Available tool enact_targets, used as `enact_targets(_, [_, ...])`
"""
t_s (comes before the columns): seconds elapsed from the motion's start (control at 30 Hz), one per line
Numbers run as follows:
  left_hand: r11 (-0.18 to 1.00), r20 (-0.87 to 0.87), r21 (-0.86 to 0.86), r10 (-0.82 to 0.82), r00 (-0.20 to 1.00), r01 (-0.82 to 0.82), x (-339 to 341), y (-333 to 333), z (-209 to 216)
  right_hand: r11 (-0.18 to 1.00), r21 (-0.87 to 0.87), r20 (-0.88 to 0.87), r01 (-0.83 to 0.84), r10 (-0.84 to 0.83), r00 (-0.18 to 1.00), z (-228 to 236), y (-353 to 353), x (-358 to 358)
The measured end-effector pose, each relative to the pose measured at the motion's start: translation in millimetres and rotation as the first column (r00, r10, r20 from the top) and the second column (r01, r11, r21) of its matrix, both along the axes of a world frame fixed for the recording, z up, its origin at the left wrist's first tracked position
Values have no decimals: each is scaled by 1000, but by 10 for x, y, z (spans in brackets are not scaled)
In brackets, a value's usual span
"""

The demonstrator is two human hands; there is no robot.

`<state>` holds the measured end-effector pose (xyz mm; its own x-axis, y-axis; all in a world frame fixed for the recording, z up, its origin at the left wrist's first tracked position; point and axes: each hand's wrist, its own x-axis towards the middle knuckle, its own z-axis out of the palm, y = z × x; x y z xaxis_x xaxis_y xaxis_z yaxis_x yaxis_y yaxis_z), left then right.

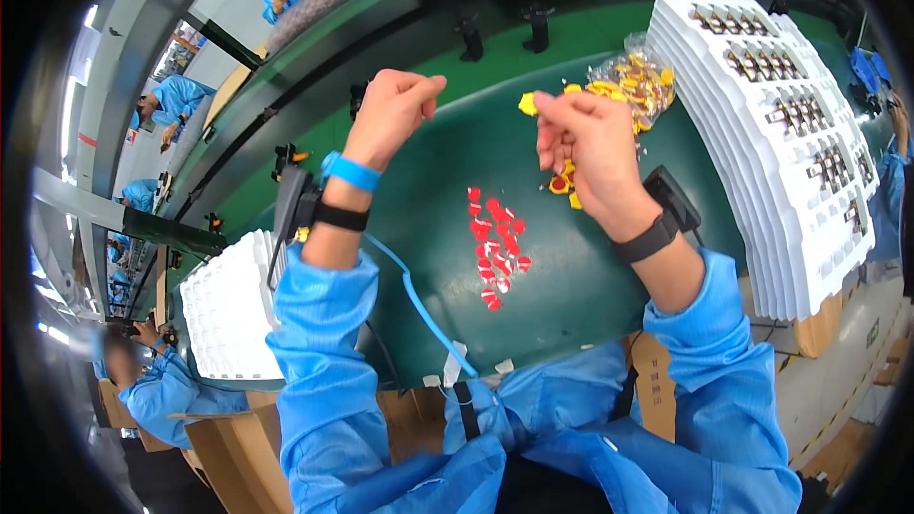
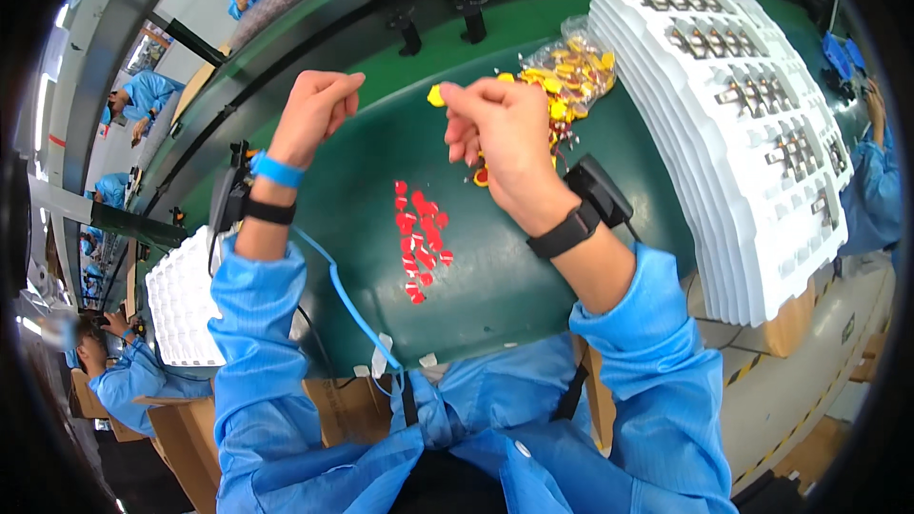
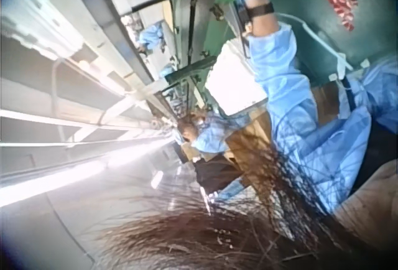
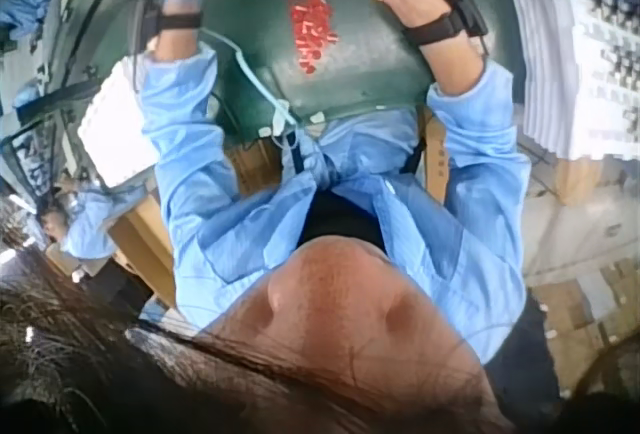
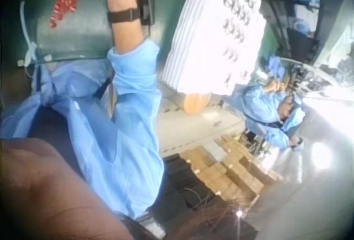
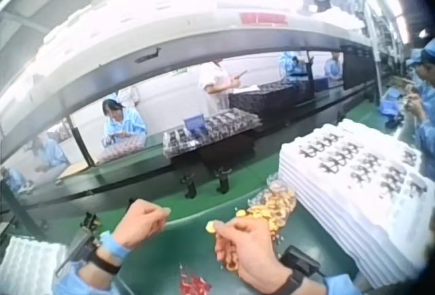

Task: Assemble small plastic and metal components onto a black plastic base plate on an assembly line.

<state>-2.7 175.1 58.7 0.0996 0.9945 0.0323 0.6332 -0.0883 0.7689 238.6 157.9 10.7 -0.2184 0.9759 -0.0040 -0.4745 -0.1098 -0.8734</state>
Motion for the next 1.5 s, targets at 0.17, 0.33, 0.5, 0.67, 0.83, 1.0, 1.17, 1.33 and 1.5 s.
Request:
enact_targets(0.17, [907, 390, -73, 408, 826, -414, -93, 923, -286, 995, 86, 98, 47, -55, 994, -64, -49, -63])
enact_targets(0.33, [933, 434, -300, 320, 842, -200, -113, 1465, -572, 999, 53, 200, 9, -20, 980, -183, -17, -129])
enact_targets(0.5, [970, 561, -206, 8, 828, 130, -113, 690, -226, 989, 142, 225, 33, -65, 972, -115, -43, -128])
enact_targets(0.67, [961, 693, -260, 118, 711, 94, 151, -755, 31, 957, 271, 156, -107, 67, 986, 32, -121, -45])
enact_targets(0.83, [967, 678, -243, 112, 726, 77, 254, -1312, -288, 836, 278, 352, -473, 369, 860, 115, -348, -48])
enact_targets(1.0, [977, 589, -79, -114, 800, 197, 179, -1371, -546, 695, 354, 568, -626, 372, 734, 23, -477, -198])
enact_targets(1.17, [957, 571, -144, -127, 811, 250, 163, -1438, -483, 679, 422, 676, -601, 207, 708, 15, -501, -237])
enact_targets(1.33, [954, 533, -155, -136, 835, 255, 182, -1462, -459, 677, 387, 657, -625, 273, 703, 41, -484, -185])
enact_targets(1.5, [948, 599, -168, -119, 792, 269, 163, -1467, -396, 592, 527, 644, -610, 189, 741, 43, -465, -198])
